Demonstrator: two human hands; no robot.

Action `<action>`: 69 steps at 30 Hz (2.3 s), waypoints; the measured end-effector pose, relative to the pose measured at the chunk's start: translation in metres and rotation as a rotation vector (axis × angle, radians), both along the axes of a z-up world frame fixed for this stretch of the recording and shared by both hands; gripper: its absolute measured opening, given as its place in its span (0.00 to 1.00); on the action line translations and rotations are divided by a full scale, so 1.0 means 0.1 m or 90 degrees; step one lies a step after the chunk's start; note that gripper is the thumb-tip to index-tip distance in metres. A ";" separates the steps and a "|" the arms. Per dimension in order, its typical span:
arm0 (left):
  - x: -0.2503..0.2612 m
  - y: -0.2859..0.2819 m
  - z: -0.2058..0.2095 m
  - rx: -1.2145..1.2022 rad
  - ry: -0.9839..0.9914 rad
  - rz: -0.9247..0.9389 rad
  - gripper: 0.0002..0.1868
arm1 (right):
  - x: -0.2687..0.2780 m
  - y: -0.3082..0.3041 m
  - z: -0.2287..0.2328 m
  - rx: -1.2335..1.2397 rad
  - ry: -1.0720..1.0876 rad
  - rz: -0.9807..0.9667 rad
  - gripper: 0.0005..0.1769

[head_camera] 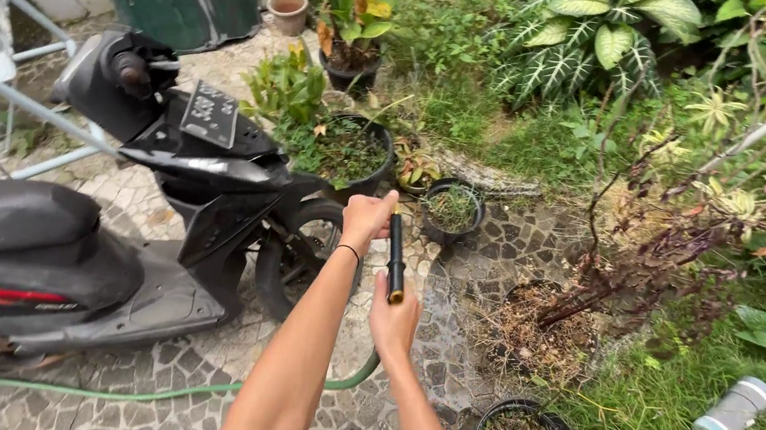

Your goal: Water several potted plants in an outdoor garden using a hose with a spray nozzle.

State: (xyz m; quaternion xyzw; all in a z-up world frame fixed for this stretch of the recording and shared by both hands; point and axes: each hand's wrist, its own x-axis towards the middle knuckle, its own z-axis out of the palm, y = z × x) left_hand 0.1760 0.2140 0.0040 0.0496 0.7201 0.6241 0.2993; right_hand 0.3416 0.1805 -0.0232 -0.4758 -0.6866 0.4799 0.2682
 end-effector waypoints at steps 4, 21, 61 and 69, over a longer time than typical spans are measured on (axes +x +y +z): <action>0.00 0.23 -0.17 -0.095 0.061 -0.059 0.20 | 0.08 -0.06 0.09 -0.008 0.035 0.001 0.22; -0.05 0.95 -2.06 0.235 -0.545 -0.182 0.23 | -0.38 0.27 -0.67 -0.017 -0.029 -0.201 0.25; -0.55 0.15 -0.34 0.530 -0.359 0.209 0.29 | -0.93 1.54 -1.56 -0.329 -0.040 -0.269 0.23; -0.55 0.11 -0.25 0.518 -0.350 0.226 0.29 | -0.80 1.68 -1.84 -0.328 -0.043 -0.245 0.25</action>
